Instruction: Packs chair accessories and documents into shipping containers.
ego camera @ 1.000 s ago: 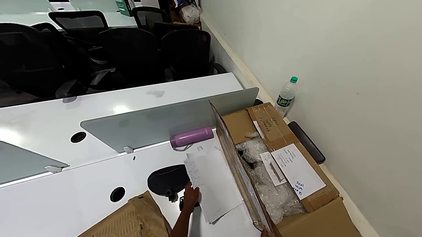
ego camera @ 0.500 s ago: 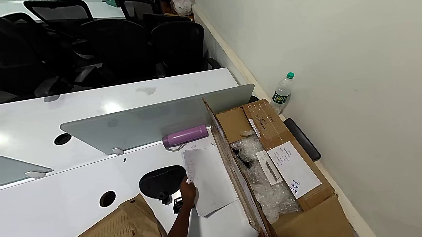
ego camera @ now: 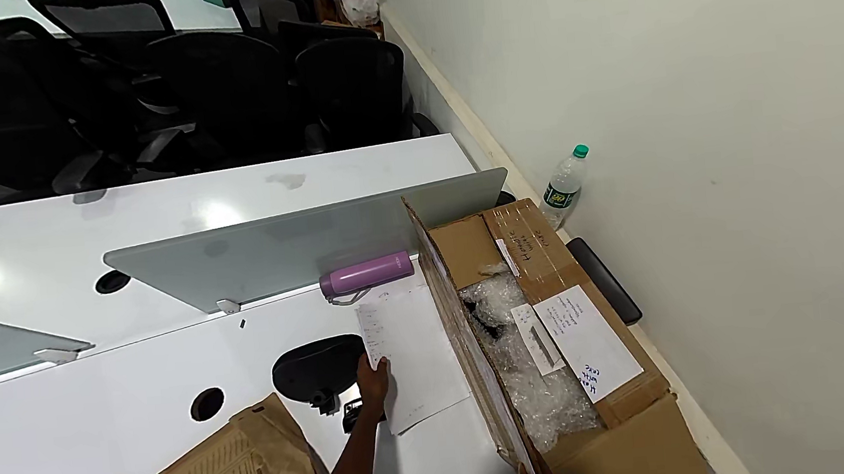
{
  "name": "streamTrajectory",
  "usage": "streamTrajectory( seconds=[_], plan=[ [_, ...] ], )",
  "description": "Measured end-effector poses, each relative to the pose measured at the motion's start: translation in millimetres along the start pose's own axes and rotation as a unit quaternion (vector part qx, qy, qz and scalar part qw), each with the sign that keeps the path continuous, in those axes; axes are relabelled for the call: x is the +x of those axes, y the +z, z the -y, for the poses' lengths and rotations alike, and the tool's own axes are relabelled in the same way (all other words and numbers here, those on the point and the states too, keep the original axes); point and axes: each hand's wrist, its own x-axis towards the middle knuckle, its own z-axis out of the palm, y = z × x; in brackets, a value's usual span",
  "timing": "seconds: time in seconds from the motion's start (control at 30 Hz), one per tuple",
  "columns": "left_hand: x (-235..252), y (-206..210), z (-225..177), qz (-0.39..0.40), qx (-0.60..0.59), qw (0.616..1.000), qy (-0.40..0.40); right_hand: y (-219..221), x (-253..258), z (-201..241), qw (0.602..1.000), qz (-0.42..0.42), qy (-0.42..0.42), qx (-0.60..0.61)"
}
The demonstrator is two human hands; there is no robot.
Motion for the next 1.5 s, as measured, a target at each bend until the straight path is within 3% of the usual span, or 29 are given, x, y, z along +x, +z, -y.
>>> streamTrajectory(
  seconds=[0.17,0.3,0.37,0.6,0.77,0.97,1.13,1.3,1.5],
  plan=[
    [-12,3,-12,-0.029,0.082,0.995,-0.043,6,-5,-14,1.000,-0.008,-0.019,0.007],
    [-13,6,-12,-0.031,0.042,0.996,-0.076,0,-1,0,1.000,0.006,0.016,0.004],
    [-13,5,-15,-0.034,0.013,0.995,-0.089,4,-3,-9,0.999,-0.010,-0.008,-0.030],
    [-12,12,-8,-0.025,-0.072,0.997,0.006,7,-5,-15,0.999,-0.019,-0.021,-0.027],
    [-14,12,-4,0.049,0.031,0.998,-0.014,7,-5,-14,0.999,-0.015,-0.010,-0.027],
    [-16,5,-1,0.003,-0.022,0.997,-0.067,-4,3,13,0.999,0.016,0.046,0.008],
    [-22,-10,-17,-0.046,0.015,0.993,-0.108,9,-7,-17,1.000,-0.016,-0.022,-0.012],
    [-25,-27,-4,-0.140,-0.134,0.970,-0.146,6,-4,-5,1.000,-0.004,0.016,0.001],
    [-44,-49,-30,-0.192,-0.315,0.906,-0.209,15,-9,-20,0.999,-0.035,-0.033,-0.015]
  ],
)
